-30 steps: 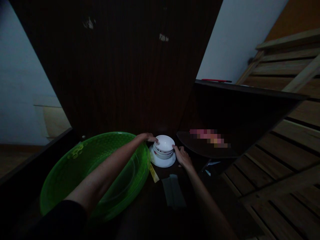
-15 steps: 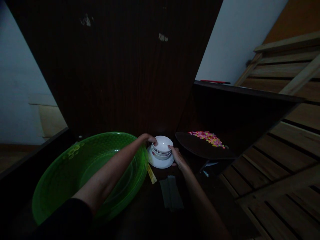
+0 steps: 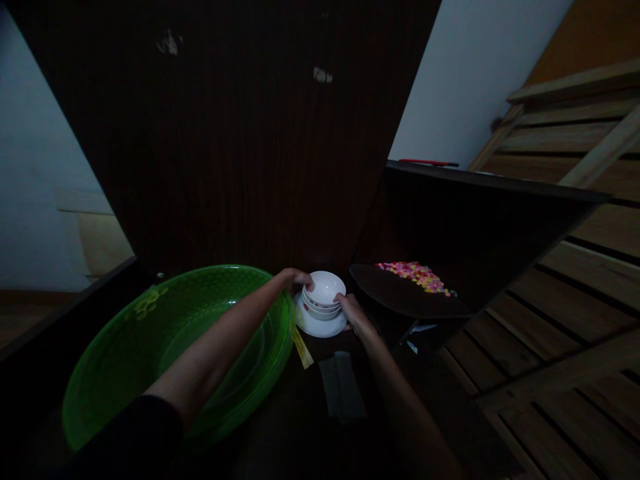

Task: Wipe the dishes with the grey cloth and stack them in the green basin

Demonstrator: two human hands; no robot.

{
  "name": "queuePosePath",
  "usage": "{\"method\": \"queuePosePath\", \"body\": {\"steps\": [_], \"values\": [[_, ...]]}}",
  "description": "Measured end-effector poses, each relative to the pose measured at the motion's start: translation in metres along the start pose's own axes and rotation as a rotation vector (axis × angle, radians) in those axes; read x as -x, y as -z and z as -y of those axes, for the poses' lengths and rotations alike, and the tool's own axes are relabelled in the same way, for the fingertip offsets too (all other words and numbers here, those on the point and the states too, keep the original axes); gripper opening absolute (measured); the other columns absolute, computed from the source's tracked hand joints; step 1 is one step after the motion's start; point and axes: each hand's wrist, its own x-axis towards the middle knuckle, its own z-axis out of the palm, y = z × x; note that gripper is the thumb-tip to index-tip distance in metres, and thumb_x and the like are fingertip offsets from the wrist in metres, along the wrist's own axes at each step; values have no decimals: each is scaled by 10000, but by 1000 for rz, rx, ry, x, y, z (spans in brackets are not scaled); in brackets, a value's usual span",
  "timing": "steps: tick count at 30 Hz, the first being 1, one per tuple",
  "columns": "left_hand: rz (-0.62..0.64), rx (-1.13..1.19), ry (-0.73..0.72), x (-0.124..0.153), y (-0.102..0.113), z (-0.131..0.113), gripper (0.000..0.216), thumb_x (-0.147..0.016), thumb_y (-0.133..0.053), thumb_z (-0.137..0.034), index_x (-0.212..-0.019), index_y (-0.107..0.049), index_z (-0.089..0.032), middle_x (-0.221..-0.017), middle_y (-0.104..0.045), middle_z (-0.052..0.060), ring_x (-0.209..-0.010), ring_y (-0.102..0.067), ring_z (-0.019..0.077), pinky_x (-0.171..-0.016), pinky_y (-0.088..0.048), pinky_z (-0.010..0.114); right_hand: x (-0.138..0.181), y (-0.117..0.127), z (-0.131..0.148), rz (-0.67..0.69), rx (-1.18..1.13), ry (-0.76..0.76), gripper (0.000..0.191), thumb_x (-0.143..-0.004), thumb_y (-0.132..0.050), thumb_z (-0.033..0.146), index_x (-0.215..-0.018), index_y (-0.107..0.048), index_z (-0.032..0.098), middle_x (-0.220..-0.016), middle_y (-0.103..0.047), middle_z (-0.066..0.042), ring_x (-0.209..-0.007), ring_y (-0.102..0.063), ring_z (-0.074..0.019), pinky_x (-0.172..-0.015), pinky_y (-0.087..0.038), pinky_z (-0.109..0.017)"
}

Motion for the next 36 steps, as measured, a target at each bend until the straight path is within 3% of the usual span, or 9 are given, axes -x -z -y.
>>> {"method": "queuePosePath", "body": {"steps": [11, 15, 21, 27, 32, 36], "values": [[27, 121, 75, 16, 7, -11, 335, -943, -596, -364, -1209, -591, -160, -1169, -634, 84, -950, -652, 199, -790, -573, 388, 3, 11, 9, -26, 0, 7, 363, -790, -546, 373, -1086, -549, 163, -1135, -629, -149, -887, -657, -251, -509, -569, -308], [16, 131, 50, 29, 17, -22, 300, -934, -547, -303, -1134, -602, -86, -1039, -654, 120, -896, -669, 245, -722, -592, 380, 5, 22, 20, -44, 5, 44, 395, -790, -541, 379, -1122, -539, 165, -1142, -617, -150, -888, -648, -251, -501, -556, -300], [-36, 141, -20, 59, 31, -36, 337, -787, -546, -214, -1091, -594, -78, -907, -661, 152, -845, -684, 301, -661, -620, 420, 22, 40, 44, -35, 23, 112, 361, -805, -527, 384, -1099, -529, 175, -1091, -612, -140, -812, -633, -222, -496, -539, -286], [-54, 137, -80, 98, 52, -42, 361, -777, -513, -222, -1086, -610, -62, -887, -679, 175, -835, -689, 304, -667, -623, 418, 39, 51, 76, -27, 37, 161, 348, -812, -507, 372, -1108, -510, 188, -907, -601, -74, -680, -596, -186, -471, -512, -282], [-70, 137, -107, 132, 74, -30, 379, -775, -493, -241, -1069, -631, -48, -901, -706, 198, -849, -696, 309, -706, -617, 425, 56, 42, 106, 12, 20, 235, 338, -819, -505, 353, -1111, -511, 184, -774, -577, -25, -609, -561, -165, -459, -480, -255], [-63, 142, -88, 159, 87, -1, 378, -762, -480, -245, -1038, -655, -55, -916, -730, 208, -877, -707, 316, -732, -613, 419, 76, 18, 126, 79, 47, 290, 292, -835, -496, 341, -1078, -517, 182, -764, -575, -25, -606, -557, -168, -450, -470, -253]]}}
